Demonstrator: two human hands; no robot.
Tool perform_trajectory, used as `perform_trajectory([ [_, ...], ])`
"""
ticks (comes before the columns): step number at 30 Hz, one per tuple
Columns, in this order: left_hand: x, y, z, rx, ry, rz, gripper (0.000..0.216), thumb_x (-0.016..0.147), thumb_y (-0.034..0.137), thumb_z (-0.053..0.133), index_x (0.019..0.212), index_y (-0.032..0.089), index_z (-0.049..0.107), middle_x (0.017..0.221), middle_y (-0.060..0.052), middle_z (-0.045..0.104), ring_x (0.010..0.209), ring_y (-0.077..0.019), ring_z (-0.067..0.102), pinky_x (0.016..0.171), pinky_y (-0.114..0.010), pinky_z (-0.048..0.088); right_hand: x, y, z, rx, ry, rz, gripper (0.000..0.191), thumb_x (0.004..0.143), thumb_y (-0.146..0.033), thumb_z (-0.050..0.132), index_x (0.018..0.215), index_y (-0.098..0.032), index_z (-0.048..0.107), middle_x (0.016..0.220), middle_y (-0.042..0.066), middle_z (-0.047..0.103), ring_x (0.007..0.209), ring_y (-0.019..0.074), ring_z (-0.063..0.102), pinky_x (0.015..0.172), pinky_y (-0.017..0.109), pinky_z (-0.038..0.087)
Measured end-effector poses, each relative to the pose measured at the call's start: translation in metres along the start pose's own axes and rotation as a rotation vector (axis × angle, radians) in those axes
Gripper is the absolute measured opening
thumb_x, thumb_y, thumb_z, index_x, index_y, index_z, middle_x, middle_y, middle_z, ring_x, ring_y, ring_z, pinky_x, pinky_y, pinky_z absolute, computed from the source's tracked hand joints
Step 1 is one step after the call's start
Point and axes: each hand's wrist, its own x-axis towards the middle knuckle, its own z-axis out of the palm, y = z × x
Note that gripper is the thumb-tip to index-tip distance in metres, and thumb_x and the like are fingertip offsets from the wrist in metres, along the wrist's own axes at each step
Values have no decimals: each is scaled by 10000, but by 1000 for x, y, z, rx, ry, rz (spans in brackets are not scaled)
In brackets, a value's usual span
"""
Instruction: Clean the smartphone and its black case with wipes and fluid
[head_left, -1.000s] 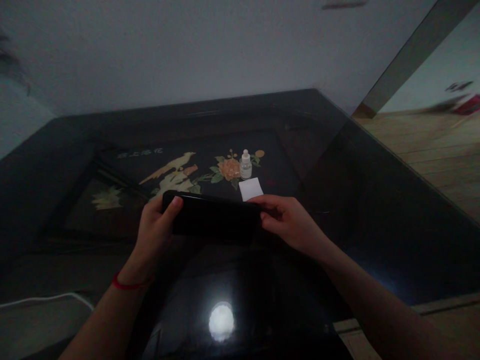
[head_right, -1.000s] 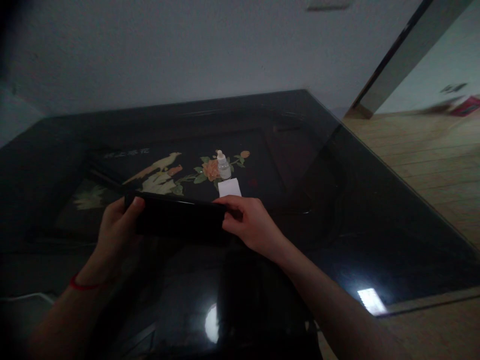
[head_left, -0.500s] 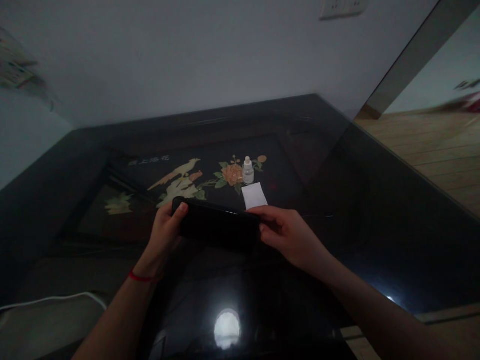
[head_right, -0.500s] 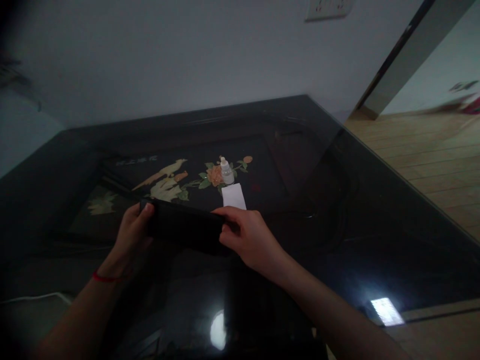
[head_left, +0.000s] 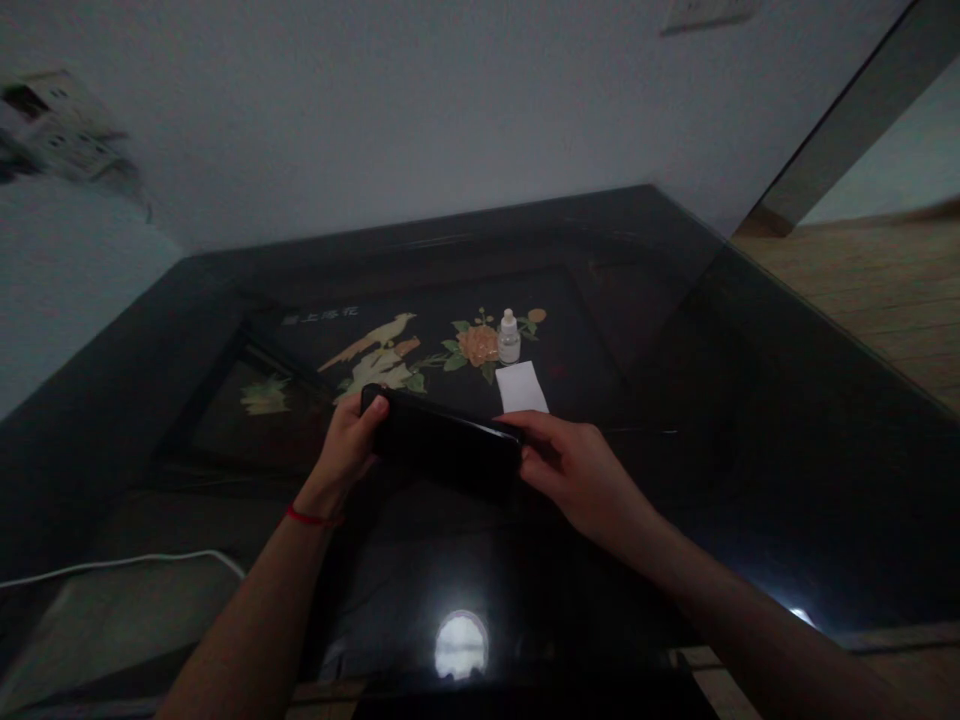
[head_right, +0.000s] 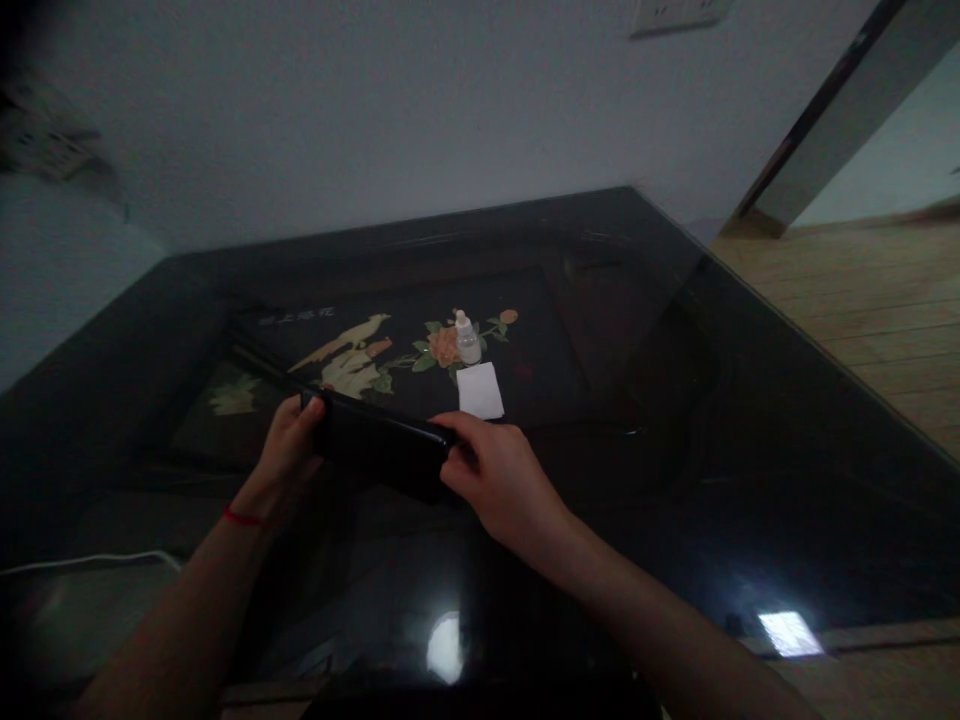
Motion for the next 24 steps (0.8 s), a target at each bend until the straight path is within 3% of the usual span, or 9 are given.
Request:
perform_trajectory([
  [8, 1, 0, -1, -125, 49, -5, 538, 419, 617, 786, 599, 158, 570, 510, 52, 499, 441, -64, 437, 417, -177, 359, 4, 5, -9, 226, -91, -88, 327, 835, -208, 510, 1145, -207, 613, 921, 23, 685, 754, 136, 643, 679, 262, 529],
  [11, -3, 2, 8, -174, 75, 25, 493, 527, 611, 749, 665, 164, 591, 599, 24, 585, 517, -95, 531, 492, -199, 446, 7, 8, -6, 310, 103, -94, 289, 850, -241, 531, 1130, -239, 605, 1011, 36, 654, 843, 153, 643, 707, 280, 557],
  [14, -14, 3, 21, -246, 114, 20, 413, 662, 552, 699, 808, 173, 631, 772, -24, 679, 697, -148, 633, 647, -247, 521, 7, 10, -2, 213, 302, -152, 313, 867, -248, 521, 1173, -245, 587, 1077, 60, 609, 943, 179, 612, 769, 314, 554],
  [19, -42, 2, 44, -278, 221, 78, 383, 744, 524, 648, 976, 219, 631, 1016, -32, 688, 991, -184, 623, 884, -300, 494, 6, 17, 8, 26, 396, -207, 450, 889, -254, 484, 1337, -299, 470, 1272, 80, 453, 1146, 218, 497, 953, 403, 473],
  [21, -53, 8, 49, -253, 184, 60, 379, 757, 516, 640, 1007, 231, 636, 1094, -37, 665, 1056, -195, 596, 893, -296, 490, 8, 21, 9, 48, 426, -168, 461, 895, -282, 472, 1356, -296, 448, 1257, 87, 421, 1144, 224, 484, 932, 403, 487],
  [24, -65, 24, 52, -325, -50, -116, 447, 810, 499, 585, 1207, 295, 565, 1331, -48, 542, 1196, -242, 519, 912, -351, 491, 14, 28, 4, 121, 444, -89, 444, 902, -338, 457, 1340, -260, 466, 1202, 96, 425, 1103, 225, 497, 876, 386, 513],
])
